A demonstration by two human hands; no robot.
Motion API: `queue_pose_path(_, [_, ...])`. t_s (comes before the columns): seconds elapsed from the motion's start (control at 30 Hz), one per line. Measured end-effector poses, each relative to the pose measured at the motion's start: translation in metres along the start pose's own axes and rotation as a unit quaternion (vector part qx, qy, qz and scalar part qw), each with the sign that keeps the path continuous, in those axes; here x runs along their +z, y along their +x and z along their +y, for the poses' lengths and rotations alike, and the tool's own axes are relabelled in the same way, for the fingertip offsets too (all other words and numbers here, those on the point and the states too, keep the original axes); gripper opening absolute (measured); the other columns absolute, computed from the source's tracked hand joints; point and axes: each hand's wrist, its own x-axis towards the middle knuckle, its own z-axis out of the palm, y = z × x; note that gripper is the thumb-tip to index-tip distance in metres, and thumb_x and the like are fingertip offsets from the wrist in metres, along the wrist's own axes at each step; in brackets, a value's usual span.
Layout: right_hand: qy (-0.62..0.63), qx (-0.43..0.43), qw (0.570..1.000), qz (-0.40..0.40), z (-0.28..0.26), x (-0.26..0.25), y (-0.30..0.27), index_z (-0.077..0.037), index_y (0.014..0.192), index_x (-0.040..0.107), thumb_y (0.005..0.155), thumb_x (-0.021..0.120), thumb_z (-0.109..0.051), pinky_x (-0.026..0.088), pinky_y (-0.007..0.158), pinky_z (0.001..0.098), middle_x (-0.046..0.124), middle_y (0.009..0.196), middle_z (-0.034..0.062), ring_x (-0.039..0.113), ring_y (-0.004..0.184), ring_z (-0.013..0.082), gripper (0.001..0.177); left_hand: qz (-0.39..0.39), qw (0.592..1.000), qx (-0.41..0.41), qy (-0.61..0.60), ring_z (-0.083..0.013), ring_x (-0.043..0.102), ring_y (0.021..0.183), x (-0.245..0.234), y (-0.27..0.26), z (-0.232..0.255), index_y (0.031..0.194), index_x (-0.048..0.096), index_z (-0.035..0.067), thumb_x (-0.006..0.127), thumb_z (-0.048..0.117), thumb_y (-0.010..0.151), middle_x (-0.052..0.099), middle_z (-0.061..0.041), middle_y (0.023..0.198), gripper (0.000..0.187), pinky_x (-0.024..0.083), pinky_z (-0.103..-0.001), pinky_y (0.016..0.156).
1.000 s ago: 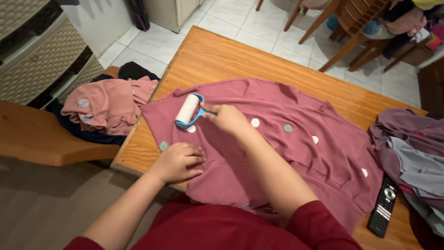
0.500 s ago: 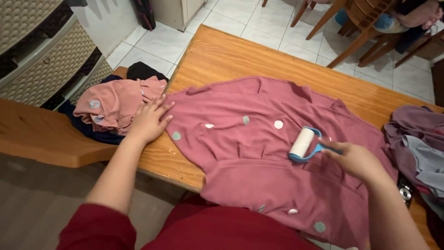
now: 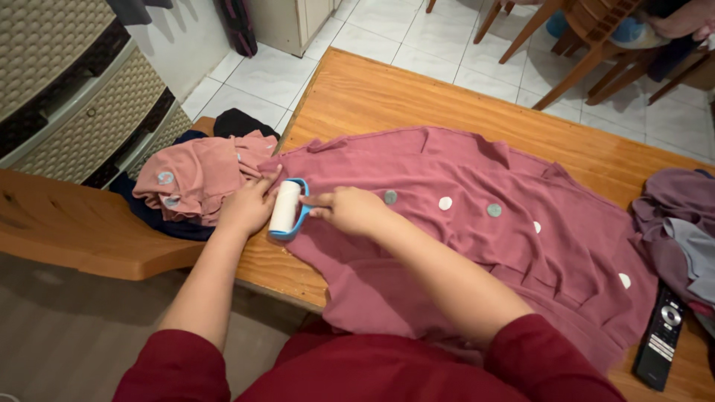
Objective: The person uses a lint roller to clean a pink polka-dotted dress laid out on a wooden table. They repeatedly roll the sticky roller over the fabric, flip the dress to treat both sides, and smooth the material with their hands.
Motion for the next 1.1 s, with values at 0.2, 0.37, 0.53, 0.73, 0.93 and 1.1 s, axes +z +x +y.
queue_pose_path(0.2, [-0.006, 0.077, 0.997, 0.019, 0.053, 0.000, -0.110, -0.043, 0.138, 0.062, 0.097, 0.055, -0.047, 0.054, 0.085, 0.0454, 0.070, 0.110, 0.0107, 0.069, 0.099, 0.0321, 0.042, -0.060, 0.997, -0.015, 0.042, -0.0377, 0.060, 0.125, -0.012, -0.002, 0.011, 0.162, 0.027, 0.031, 0.066, 0.077, 0.075, 0.058, -0.016, 0.142, 0.106, 0.051, -0.051, 0.097])
queue_pose_path(0.37, [0.075, 0.266, 0.961, 0.005, 0.110, -0.011, -0.257, -0.040, 0.137, 0.066, 0.092, 0.063, -0.042, 0.055, 0.088, 0.0364, 0.074, 0.098, 0.0102, 0.072, 0.093, 0.0274, 0.046, -0.062, 0.997, -0.039, 0.019, -0.0365, 0.052, 0.135, -0.023, -0.005, 0.018, 0.163, 0.029, 0.031, 0.069, 0.076, 0.070, 0.048, -0.015, 0.154, 0.110, 0.047, -0.053, 0.104])
queue_pose_path(0.53, [0.113, 0.354, 0.928, 0.034, 0.132, -0.027, -0.331, -0.032, 0.132, 0.070, 0.090, 0.072, -0.042, 0.056, 0.092, 0.0347, 0.081, 0.103, 0.0091, 0.073, 0.099, 0.0228, 0.044, 0.041, 0.988, -0.001, 0.147, -0.0380, 0.029, 0.151, -0.004, -0.001, 0.059, 0.157, 0.039, 0.022, 0.068, 0.062, 0.077, 0.036, -0.019, 0.163, 0.094, 0.021, -0.064, 0.117])
queue_pose_path(0.73, [0.009, 0.348, 0.933, 0.087, 0.156, -0.020, -0.245, -0.039, 0.135, 0.067, 0.095, 0.060, -0.043, 0.054, 0.090, 0.0425, 0.074, 0.117, 0.0081, 0.071, 0.104, 0.0302, 0.041, -0.041, 0.984, 0.129, 0.118, -0.0362, 0.003, 0.153, 0.064, -0.010, 0.170, 0.159, 0.021, 0.007, 0.057, 0.092, 0.070, 0.011, -0.022, 0.165, 0.128, -0.001, -0.061, 0.118])
queue_pose_path(0.93, [0.038, 0.193, 0.960, 0.201, 0.140, -0.015, -0.086, -0.031, 0.139, 0.063, 0.097, 0.056, -0.045, 0.052, 0.090, 0.0473, 0.071, 0.121, 0.0122, 0.067, 0.111, 0.0349, 0.044, -0.066, 0.979, 0.120, 0.151, -0.0334, 0.004, 0.157, 0.056, -0.022, 0.172, 0.162, 0.022, 0.013, 0.055, 0.093, 0.069, 0.012, -0.016, 0.169, 0.127, -0.003, -0.060, 0.122])
queue_pose_path(1.1, [0.074, 0.217, 0.956, 0.184, 0.137, -0.022, -0.057, -0.034, 0.137, 0.066, 0.097, 0.057, -0.045, 0.052, 0.091, 0.0469, 0.072, 0.120, 0.0133, 0.067, 0.109, 0.0355, 0.042, -0.052, 0.980, 0.112, 0.155, -0.0315, 0.004, 0.157, 0.053, -0.016, 0.161, 0.161, 0.024, 0.015, 0.055, 0.092, 0.069, 0.013, -0.014, 0.170, 0.124, -0.002, -0.058, 0.122])
